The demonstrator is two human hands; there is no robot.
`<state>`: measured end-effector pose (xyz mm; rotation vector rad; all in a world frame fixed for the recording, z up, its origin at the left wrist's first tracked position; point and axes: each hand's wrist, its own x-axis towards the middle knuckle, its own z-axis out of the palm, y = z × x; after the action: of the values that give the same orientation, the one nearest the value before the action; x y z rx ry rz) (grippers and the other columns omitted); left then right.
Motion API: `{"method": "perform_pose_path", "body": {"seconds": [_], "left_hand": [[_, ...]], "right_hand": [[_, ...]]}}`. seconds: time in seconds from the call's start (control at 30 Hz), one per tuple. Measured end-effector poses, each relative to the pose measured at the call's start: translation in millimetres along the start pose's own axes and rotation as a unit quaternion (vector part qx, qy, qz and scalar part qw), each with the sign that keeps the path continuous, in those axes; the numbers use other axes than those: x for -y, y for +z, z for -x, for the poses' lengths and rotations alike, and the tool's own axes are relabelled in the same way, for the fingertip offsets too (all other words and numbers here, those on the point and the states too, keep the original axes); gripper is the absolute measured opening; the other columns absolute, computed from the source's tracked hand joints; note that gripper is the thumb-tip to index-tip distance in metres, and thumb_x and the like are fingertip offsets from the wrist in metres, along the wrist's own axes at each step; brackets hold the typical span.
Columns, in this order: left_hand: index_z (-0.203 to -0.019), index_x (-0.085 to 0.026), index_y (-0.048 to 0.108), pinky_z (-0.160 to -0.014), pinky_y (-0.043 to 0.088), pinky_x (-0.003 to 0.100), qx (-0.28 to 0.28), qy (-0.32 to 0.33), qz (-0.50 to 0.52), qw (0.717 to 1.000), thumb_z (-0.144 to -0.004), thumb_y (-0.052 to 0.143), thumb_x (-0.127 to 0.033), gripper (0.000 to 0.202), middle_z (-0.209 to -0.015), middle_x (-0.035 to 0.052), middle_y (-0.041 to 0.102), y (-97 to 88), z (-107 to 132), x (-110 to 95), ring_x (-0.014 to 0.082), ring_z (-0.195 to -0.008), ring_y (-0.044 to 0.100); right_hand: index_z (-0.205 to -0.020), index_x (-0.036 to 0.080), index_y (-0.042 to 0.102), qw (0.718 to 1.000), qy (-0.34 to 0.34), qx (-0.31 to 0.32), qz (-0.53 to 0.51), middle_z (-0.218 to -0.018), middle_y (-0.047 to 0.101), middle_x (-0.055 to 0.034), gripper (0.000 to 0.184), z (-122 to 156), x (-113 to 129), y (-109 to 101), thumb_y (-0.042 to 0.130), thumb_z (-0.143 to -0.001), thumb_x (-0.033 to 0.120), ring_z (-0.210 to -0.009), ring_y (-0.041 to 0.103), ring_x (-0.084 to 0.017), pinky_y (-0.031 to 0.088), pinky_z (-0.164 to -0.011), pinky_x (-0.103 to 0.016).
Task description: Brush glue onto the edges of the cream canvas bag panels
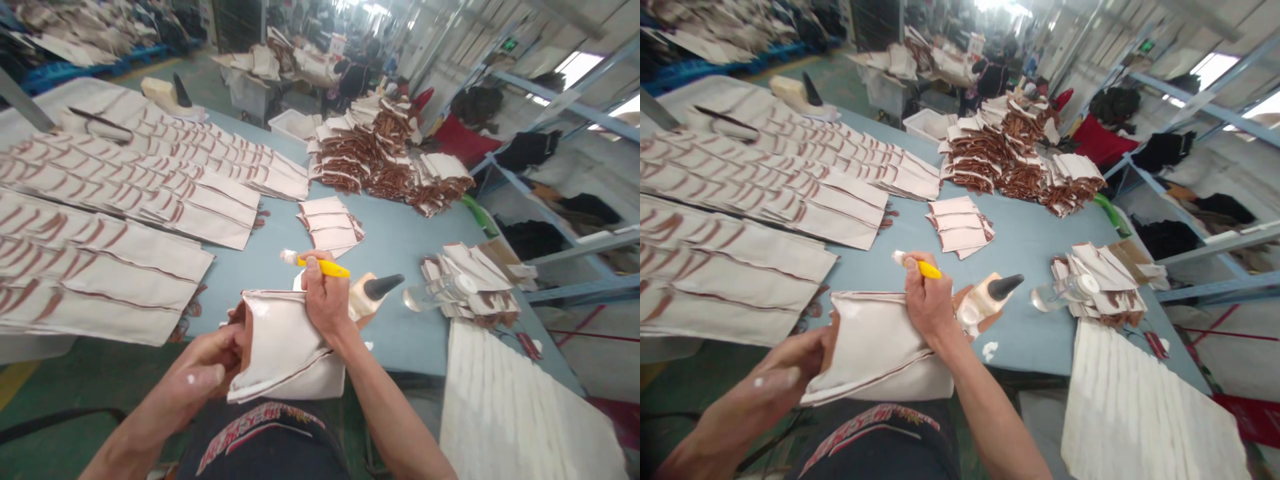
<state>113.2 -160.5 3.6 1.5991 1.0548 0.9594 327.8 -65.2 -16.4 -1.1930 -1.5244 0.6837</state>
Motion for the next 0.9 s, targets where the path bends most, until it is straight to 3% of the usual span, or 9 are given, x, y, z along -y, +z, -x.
{"method": "perform_pose_path", "body": {"seconds": [0.1, 0.17, 0.3, 0.4, 0.53, 0.73, 0.9], "left_hand": [[-0.105, -0.018, 0.082, -0.067, 0.065, 0.039, 0.016, -0.091, 0.150, 0.984, -0.105, 0.051, -0.073, 0.063, -0.076, 0.0096, 0.076, -0.4, -9.1, 3.2, 0.0267, -0.071, 0.072], [-0.106, -0.019, 0.084, -0.075, 0.065, 0.039, 0.011, -0.114, 0.131, 0.985, -0.101, 0.067, -0.063, 0.047, -0.082, 0.0079, 0.079, -0.4, -17.5, 2.1, 0.0280, -0.081, 0.074], [-0.095, -0.019, 0.083, -0.074, 0.062, 0.036, -0.034, -0.110, 0.034, 0.993, -0.100, 0.067, -0.051, 0.036, -0.085, 0.0074, 0.080, 1.0, -30.4, -2.7, 0.0286, -0.085, 0.073], [-0.099, -0.018, 0.082, -0.072, 0.062, 0.035, -0.047, -0.133, 0.041, 0.989, -0.096, 0.069, -0.051, 0.036, -0.088, 0.0076, 0.081, 1.5, -34.8, -2.2, 0.0280, -0.083, 0.074], [-0.105, -0.017, 0.079, -0.061, 0.058, 0.032, -0.047, -0.168, 0.052, 0.983, -0.094, 0.067, -0.053, 0.040, -0.086, 0.0066, 0.080, 2.2, -39.0, -2.3, 0.0255, -0.074, 0.071], [-0.071, -0.025, 0.055, -0.064, 0.054, 0.031, -0.065, -0.051, -0.079, 0.993, -0.098, 0.056, -0.041, 0.032, -0.071, 0.0006, 0.066, 14.5, -47.5, -17.0, 0.0208, -0.068, 0.060], [-0.071, -0.026, 0.052, -0.063, 0.049, 0.031, -0.065, 0.007, -0.132, 0.989, -0.103, 0.046, -0.028, 0.032, -0.068, -0.0008, 0.066, 16.0, -41.6, -12.3, 0.0196, -0.065, 0.060]], "right_hand": [[-0.112, 0.021, 0.072, 0.999, -0.033, 0.008, 0.001, -0.062, 0.058, 0.0065, 0.034, -1.4, 3.4, -5.5, 0.051, -0.113, 0.048, -0.051, 0.057, -0.013, 0.044, -0.055, -0.026], [-0.111, 0.021, 0.072, 0.998, -0.056, 0.012, 0.004, -0.064, 0.061, 0.0055, 0.032, -0.2, 1.3, -5.6, 0.052, -0.113, 0.046, -0.053, 0.061, -0.014, 0.047, -0.057, -0.026], [-0.114, 0.022, 0.073, 0.994, -0.104, -0.026, 0.007, -0.072, 0.070, 0.0023, 0.029, 5.2, 1.7, -14.3, 0.051, -0.114, 0.041, -0.060, 0.068, -0.015, 0.054, -0.062, -0.027], [-0.114, 0.026, 0.075, 0.983, -0.169, -0.069, -0.006, -0.073, 0.073, 0.0030, 0.021, 14.8, 16.5, -33.3, 0.056, -0.113, 0.035, -0.062, 0.070, -0.015, 0.057, -0.065, -0.029], [-0.099, 0.028, 0.073, 0.962, -0.271, -0.018, -0.015, -0.066, 0.073, 0.0038, 0.019, 28.2, 42.2, -47.9, 0.058, -0.110, 0.031, -0.051, 0.067, -0.014, 0.055, -0.056, -0.028], [-0.103, 0.030, 0.070, 0.943, -0.330, 0.045, 0.007, -0.071, 0.076, 0.0040, 0.012, 26.7, 56.8, -22.3, 0.061, -0.105, 0.023, -0.053, 0.069, -0.014, 0.057, -0.056, -0.028], [-0.106, 0.030, 0.071, 0.938, -0.345, 0.046, 0.008, -0.066, 0.070, 0.0053, 0.013, 33.3, 58.2, -18.2, 0.059, -0.110, 0.029, -0.047, 0.062, -0.014, 0.051, -0.049, -0.029]]}}
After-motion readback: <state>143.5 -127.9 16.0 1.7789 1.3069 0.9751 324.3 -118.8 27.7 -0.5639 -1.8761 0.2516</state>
